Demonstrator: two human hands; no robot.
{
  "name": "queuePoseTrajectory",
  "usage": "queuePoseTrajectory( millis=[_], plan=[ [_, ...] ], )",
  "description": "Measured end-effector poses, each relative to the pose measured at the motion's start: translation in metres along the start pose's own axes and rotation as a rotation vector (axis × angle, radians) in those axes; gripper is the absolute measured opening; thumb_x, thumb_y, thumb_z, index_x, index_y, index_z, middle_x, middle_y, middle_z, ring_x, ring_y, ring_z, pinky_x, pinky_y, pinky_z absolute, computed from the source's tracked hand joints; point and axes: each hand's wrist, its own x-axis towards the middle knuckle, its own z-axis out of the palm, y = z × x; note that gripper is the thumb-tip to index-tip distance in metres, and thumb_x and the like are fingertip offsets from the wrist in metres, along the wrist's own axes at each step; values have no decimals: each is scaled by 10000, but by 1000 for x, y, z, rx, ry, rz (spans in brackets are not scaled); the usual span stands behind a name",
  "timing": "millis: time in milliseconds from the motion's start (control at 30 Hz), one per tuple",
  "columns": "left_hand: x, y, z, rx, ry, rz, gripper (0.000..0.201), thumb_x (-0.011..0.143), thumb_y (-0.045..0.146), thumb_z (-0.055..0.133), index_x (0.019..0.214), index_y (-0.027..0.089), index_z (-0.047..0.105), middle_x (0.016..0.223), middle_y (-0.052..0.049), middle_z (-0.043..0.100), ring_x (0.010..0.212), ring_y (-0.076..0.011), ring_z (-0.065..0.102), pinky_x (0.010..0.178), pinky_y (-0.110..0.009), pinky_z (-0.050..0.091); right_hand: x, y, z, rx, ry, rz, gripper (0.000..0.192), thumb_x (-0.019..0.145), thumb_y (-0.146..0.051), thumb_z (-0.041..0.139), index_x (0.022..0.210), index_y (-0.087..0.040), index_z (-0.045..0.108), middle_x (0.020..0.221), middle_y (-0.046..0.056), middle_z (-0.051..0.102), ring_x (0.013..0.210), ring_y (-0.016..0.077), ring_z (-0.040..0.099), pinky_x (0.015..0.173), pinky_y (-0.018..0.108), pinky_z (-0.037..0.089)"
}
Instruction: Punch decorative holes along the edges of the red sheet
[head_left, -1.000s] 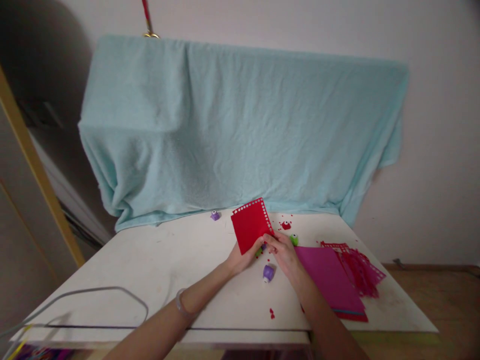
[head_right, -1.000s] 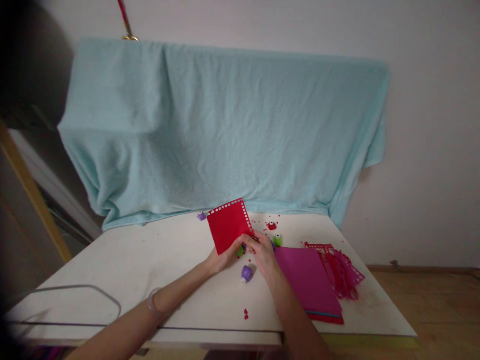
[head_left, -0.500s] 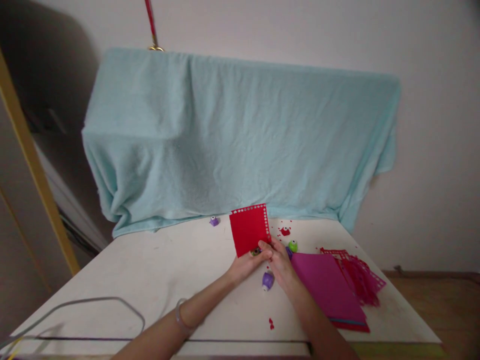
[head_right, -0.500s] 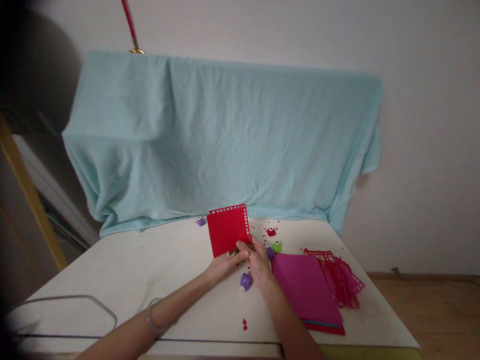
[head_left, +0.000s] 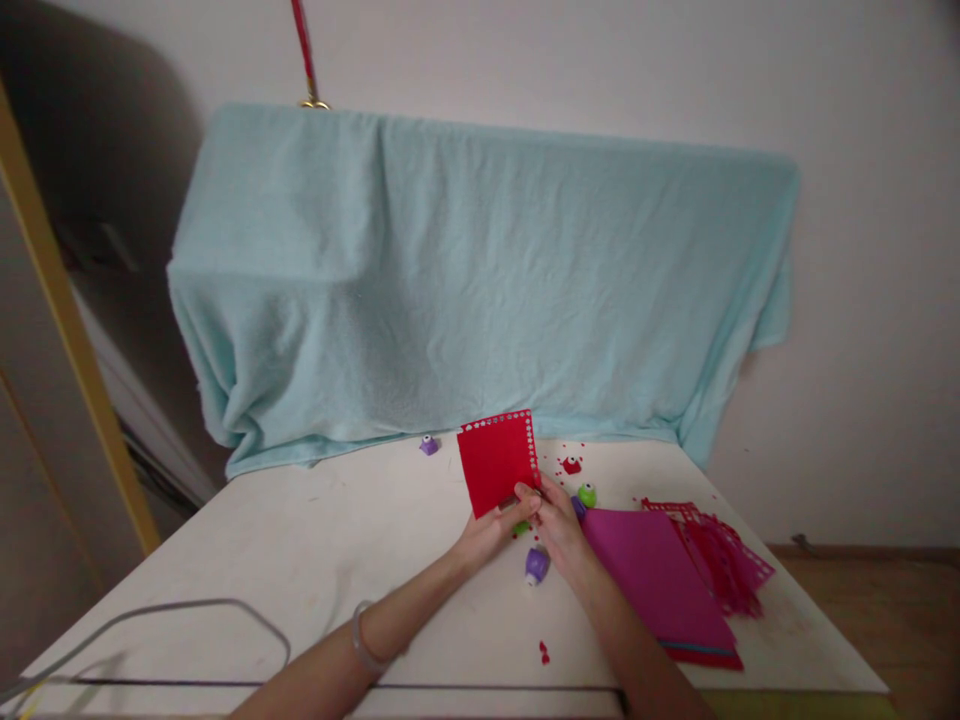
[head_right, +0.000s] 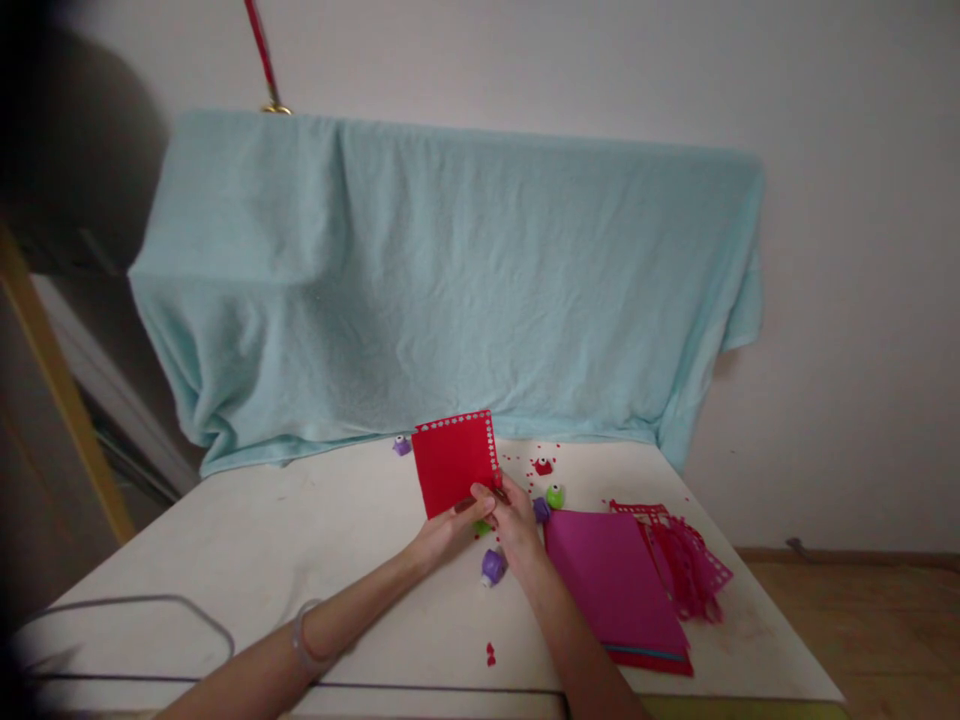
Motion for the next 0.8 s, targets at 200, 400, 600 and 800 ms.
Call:
queuePoseTrajectory(
  millis=[200, 400, 600, 800],
  plan=[
    [2, -9, -8, 209, 6, -1, 529, 818, 632, 513, 938, 157, 711, 981, -94, 726, 1032, -261, 615, 1030, -370, 403, 5, 5, -7, 28, -59, 23, 256, 717, -351, 764, 794, -183, 586, 668, -33, 486, 527, 74, 341, 473, 227, 228],
    [1, -13, -9, 197, 95, 58, 550, 862, 619, 455, 992, 135, 683, 1035, -98, 705, 1013, -228, 616, 996, -326, 429, 3, 3, -8, 20, -106, 35, 260, 745, -368, 754, 848, -175, 612, 636, -41, 467, 498, 68, 341, 466, 235, 217],
    [1, -10, -3, 101, 181, 174, 517, 885, 574, 468, 1018, 108, 648, 1024, -115, 699, 1023, -233, 616, 1011, -358, 425, 0, -4, -5, 33, -72, 65, 282, 716, -358, 780, 862, -169, 629, 670, -29, 511, 508, 67, 363, 462, 231, 231],
    [3, -7, -2, -14, 310, 204, 535, 890, 530, 508, 1259, 145, 550, 1307, -126, 580, 1224, -217, 526, 1115, -339, 328, -2, -11, -3, 51, -104, 87, 290, 711, -335, 785, 907, -179, 639, 739, -10, 565, 542, 80, 395, 492, 233, 278]
  ],
)
